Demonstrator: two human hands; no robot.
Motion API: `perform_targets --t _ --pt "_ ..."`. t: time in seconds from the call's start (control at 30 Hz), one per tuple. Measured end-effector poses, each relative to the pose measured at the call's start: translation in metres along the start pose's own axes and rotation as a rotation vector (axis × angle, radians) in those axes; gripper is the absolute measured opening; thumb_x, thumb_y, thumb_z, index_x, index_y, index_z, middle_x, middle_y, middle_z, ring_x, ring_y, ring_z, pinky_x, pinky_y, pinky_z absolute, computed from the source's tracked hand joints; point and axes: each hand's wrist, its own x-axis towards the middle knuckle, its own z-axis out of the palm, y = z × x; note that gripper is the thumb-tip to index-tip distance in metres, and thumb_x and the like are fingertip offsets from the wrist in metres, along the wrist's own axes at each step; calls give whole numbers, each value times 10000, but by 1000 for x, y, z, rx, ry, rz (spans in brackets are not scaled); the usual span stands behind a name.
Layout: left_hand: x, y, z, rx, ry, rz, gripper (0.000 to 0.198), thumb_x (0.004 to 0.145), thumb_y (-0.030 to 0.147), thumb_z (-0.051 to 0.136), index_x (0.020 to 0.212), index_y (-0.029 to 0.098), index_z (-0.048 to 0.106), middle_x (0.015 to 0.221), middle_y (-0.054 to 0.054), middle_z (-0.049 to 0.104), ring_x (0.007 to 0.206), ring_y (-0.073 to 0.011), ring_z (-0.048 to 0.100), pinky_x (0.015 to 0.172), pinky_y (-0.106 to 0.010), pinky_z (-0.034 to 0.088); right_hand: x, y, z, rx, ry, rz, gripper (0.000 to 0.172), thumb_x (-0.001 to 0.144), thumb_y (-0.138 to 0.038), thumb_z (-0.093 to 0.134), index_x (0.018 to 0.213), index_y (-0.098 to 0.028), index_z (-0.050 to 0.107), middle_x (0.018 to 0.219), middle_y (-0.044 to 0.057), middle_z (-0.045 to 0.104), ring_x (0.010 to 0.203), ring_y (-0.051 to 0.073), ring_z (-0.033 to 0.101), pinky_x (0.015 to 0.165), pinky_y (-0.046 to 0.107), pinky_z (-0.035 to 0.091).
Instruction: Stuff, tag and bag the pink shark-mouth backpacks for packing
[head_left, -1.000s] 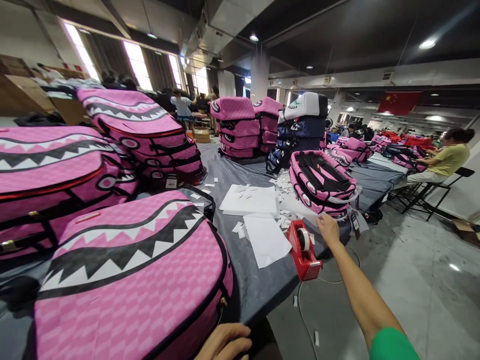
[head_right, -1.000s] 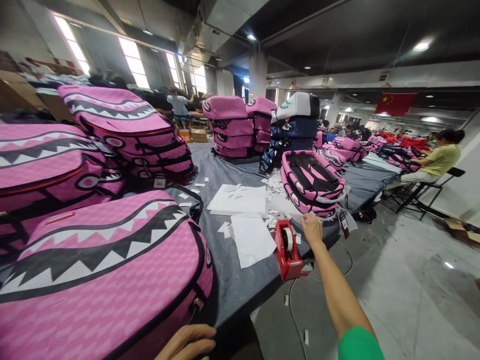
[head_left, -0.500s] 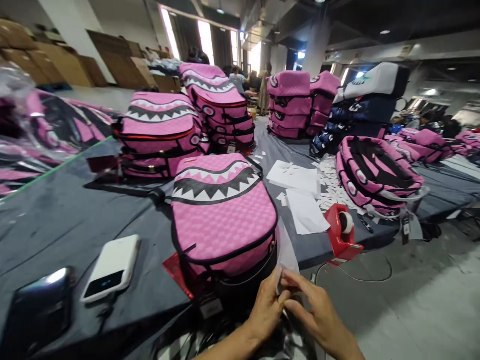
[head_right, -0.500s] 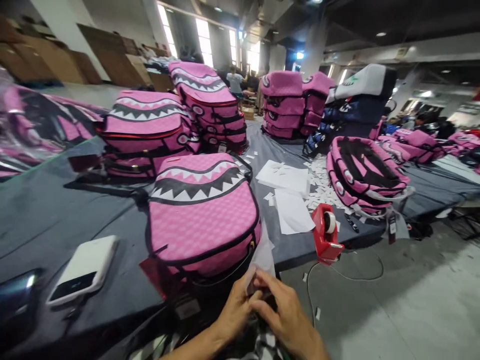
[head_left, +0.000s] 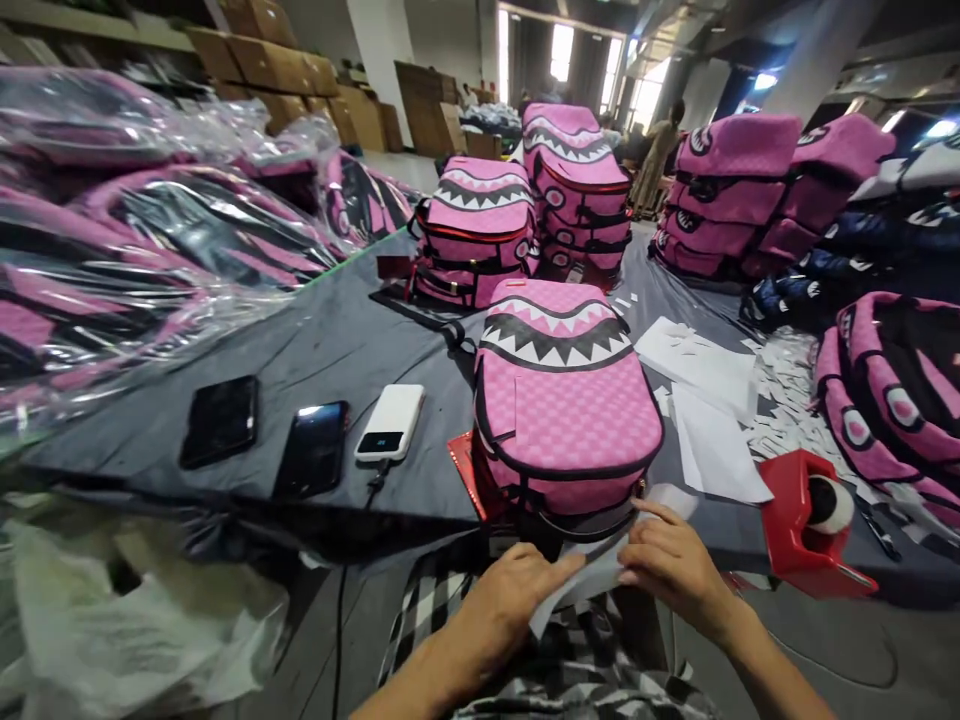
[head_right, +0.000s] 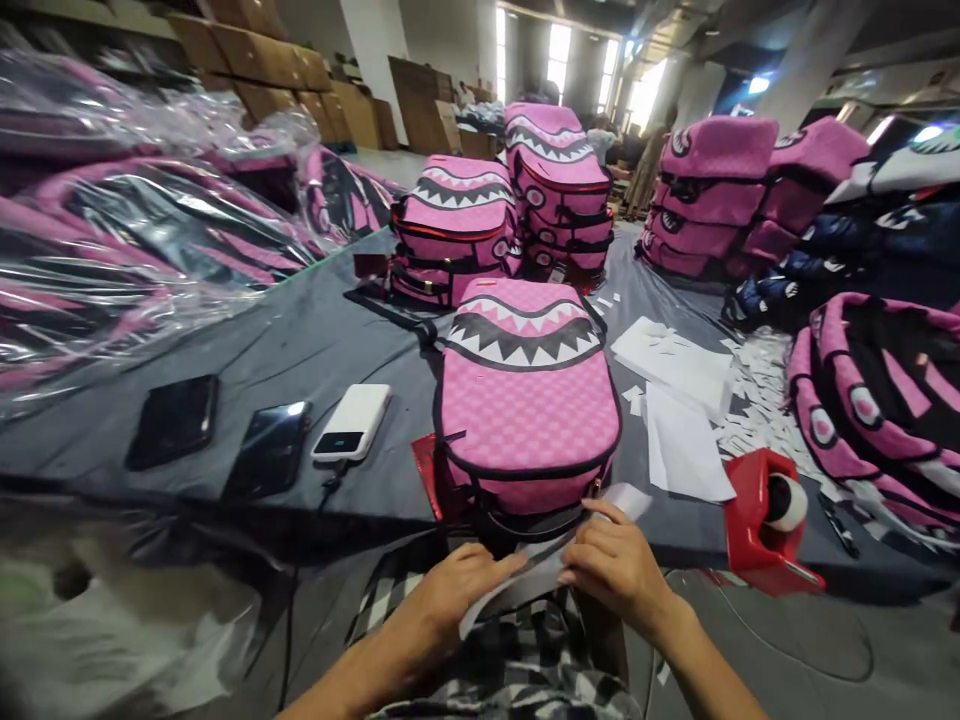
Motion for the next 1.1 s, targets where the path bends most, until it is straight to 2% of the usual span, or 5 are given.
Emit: perform_targets --t 0.13,0.47,0.7,0.87,1.1 --pt "-4 5 -4 -487 72 -359 327 1010 314 423 1035 211 732 956 -63 726 864 -170 632 786 -267 494 -9 -10 12 -38 72 108 289 1041 -314 468 826 -191 617 563 -30 602 456 87 509 496 229 396" --pt "27 -25 -7 -482 479 -847 519 811 636 559 580 172 531 554 48 396 551 -104 361 524 -225 295 19 -7 17 -344 14 -54 340 1040 -123 366 1110 -179 693 525 -49 519 426 93 454 469 269 283" --pt "26 -27 -14 -83 557 -611 410 968 412 464 648 185 582 668 12 557 635 -130 557 606 -237 443 24 -4 26 -510 -49 -90 378 1068 -194 354 1112 -191 730 523 -41 480 428 91 426 488 296 241" --pt "20 -2 -11 459 788 -124 146 949 206 580 1084 174 624 933 -58 666 914 -175 633 856 -307 535 22 -11 29 -486 -57 -55 391 1044 -116 330 1144 -158 707 544 -28 489 445 103 424 493 299 251" --pt "38 -9 8 401 479 196 184 996 134 435 1039 126 613 888 -67 690 866 -165 627 829 -301 561 12 -14 37 -491 -74 -17 399 967 -38 385 1273 -126 624 571 -12 533 467 129 462 481 303 290"
